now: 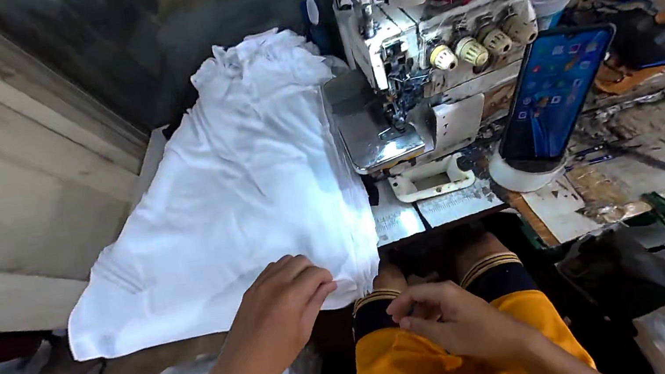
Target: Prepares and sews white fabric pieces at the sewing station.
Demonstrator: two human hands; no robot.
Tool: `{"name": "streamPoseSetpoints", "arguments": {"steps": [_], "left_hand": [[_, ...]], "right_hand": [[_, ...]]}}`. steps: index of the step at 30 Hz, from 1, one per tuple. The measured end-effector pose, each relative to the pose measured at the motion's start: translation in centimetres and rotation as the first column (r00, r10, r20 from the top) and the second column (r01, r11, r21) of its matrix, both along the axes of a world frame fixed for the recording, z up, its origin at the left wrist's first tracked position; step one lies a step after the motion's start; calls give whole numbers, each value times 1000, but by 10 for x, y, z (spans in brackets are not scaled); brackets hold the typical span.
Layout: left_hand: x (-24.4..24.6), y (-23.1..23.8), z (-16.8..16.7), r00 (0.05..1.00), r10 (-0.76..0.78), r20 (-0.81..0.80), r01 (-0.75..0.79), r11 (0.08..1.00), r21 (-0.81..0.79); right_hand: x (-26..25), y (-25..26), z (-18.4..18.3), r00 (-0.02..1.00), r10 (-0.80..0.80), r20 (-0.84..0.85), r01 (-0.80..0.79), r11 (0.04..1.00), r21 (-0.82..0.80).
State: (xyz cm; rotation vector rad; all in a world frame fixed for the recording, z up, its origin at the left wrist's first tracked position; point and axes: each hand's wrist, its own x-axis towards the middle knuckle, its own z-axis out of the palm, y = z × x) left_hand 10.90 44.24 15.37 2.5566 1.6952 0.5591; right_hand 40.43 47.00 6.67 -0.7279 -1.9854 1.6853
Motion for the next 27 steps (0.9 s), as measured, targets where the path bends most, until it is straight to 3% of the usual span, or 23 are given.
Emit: {"name": "streamPoseSetpoints", "arguments": {"steps": [3, 5, 8, 10, 12, 15, 17, 19, 21, 23, 27], "left_hand": [[2, 0, 15, 986, 25, 165, -28, 999, 16], [14, 1, 30, 973, 6, 232, -26, 996, 84], [33, -7, 55, 968, -110, 227, 89, 991, 98], [40, -21, 71, 957, -176, 229, 197, 978, -72], [47, -35, 77, 932, -200, 302, 296, 902, -315], [49, -38, 48, 883, -235, 407, 443, 704, -555], [37, -23, 35, 891, -280, 357, 451, 630, -632], [24, 12, 45, 933, -214, 289, 339, 791, -510], [24, 64, 61, 952, -84, 295, 148, 968, -202], [29, 123, 61, 957, 19, 290, -27, 999, 21], [31, 181, 20, 991, 133, -17, -133, 991, -24]], "right_hand": [[-24, 9, 24, 970, -48, -238, 34, 997, -63], [-48, 17, 44, 912, -127, -391, 45, 976, -212], [-73, 26, 65, 861, -200, -468, -33, 896, -443], [-76, 21, 67, 862, -256, -438, -1, 863, -506], [-68, 10, 57, 880, -264, -394, 48, 876, -480], [-52, -11, 31, 925, -236, -298, 95, 902, -421], [-47, -22, 16, 947, -202, -248, 92, 916, -391], [-49, -27, 10, 958, -185, -220, 97, 929, -358], [-52, -28, 12, 968, -164, -189, 97, 942, -322], [-54, -25, 18, 976, -133, -175, 80, 957, -279], [-47, -24, 28, 976, -111, -188, 64, 969, -238]]}}
